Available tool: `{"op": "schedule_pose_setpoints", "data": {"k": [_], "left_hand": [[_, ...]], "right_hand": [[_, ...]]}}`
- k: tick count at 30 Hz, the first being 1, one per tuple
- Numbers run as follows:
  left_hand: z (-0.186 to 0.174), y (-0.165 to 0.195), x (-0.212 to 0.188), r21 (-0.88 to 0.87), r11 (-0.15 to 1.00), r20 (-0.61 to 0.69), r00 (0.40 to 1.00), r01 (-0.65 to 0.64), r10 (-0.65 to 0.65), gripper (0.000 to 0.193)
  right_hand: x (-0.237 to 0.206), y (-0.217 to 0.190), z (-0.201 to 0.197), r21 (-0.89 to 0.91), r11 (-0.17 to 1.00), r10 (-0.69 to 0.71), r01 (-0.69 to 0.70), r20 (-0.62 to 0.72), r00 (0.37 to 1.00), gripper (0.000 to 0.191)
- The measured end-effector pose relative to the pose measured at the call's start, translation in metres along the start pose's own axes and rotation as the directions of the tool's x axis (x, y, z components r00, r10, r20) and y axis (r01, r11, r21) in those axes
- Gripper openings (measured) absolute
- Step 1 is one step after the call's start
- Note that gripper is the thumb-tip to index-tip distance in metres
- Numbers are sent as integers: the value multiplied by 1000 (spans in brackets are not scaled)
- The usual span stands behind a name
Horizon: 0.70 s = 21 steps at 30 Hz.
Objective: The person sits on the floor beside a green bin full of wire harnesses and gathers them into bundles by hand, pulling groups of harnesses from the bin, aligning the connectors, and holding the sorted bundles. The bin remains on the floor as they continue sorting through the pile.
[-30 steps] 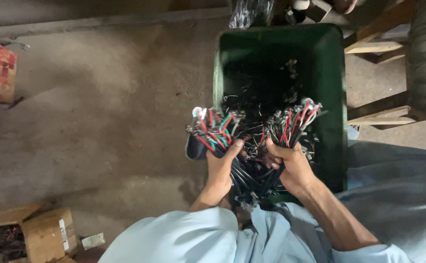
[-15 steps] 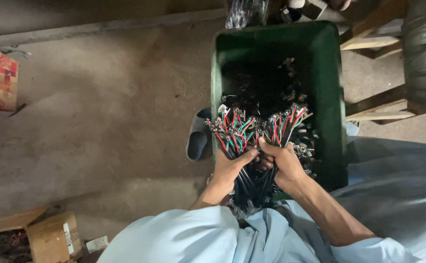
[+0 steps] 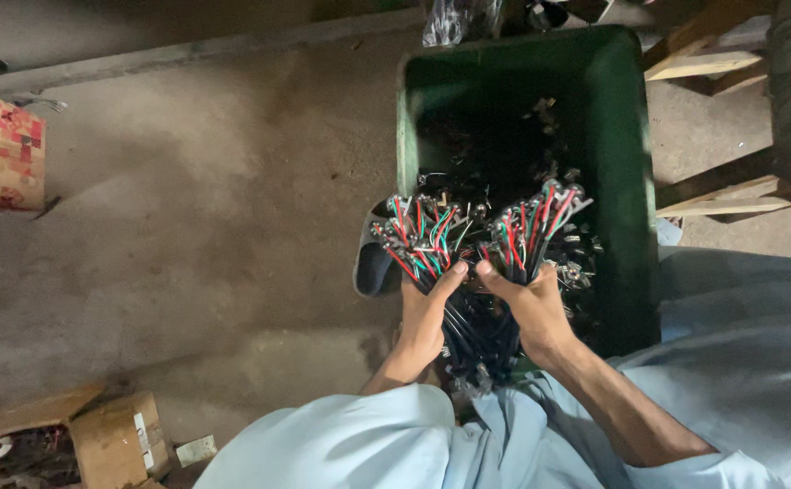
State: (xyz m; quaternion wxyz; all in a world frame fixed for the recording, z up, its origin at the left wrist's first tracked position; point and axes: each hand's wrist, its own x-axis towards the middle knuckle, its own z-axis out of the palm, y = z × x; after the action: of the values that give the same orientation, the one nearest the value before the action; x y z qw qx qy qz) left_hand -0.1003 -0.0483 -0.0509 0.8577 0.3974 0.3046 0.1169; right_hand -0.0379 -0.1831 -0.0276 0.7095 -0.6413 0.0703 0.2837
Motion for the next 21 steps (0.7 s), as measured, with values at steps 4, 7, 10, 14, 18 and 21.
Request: {"op": "schedule_pose_setpoints", "data": {"k": [4, 7, 10, 14, 18, 21], "left_hand": [[-4, -3, 3, 71, 997, -45, 998, -29, 32, 27], [-6, -7, 6, 60, 998, -117, 993, -27, 34, 24], [-5, -8, 7, 43, 999, -129, 992, -3, 8, 25], [-1, -2, 2, 174, 982, 21, 998, -70, 67, 26], [4, 2, -4, 281, 947, 207, 973, -155, 98, 33], [7, 1, -6, 291, 952, 221, 975, -89, 24, 29]], "right_hand": [[6, 2, -8, -16, 996, -90, 90, 3, 996, 15], [8, 7, -9, 156, 987, -62, 47, 89, 994, 28], [8, 8, -3, 234, 972, 29, -32, 20, 999, 27], [6, 1, 4, 61, 998, 21, -15, -108, 994, 14], [8, -4, 5, 52, 998, 38, -29, -173, 984, 13], [12, -2, 0, 98, 994, 55, -38, -178, 983, 8]]}}
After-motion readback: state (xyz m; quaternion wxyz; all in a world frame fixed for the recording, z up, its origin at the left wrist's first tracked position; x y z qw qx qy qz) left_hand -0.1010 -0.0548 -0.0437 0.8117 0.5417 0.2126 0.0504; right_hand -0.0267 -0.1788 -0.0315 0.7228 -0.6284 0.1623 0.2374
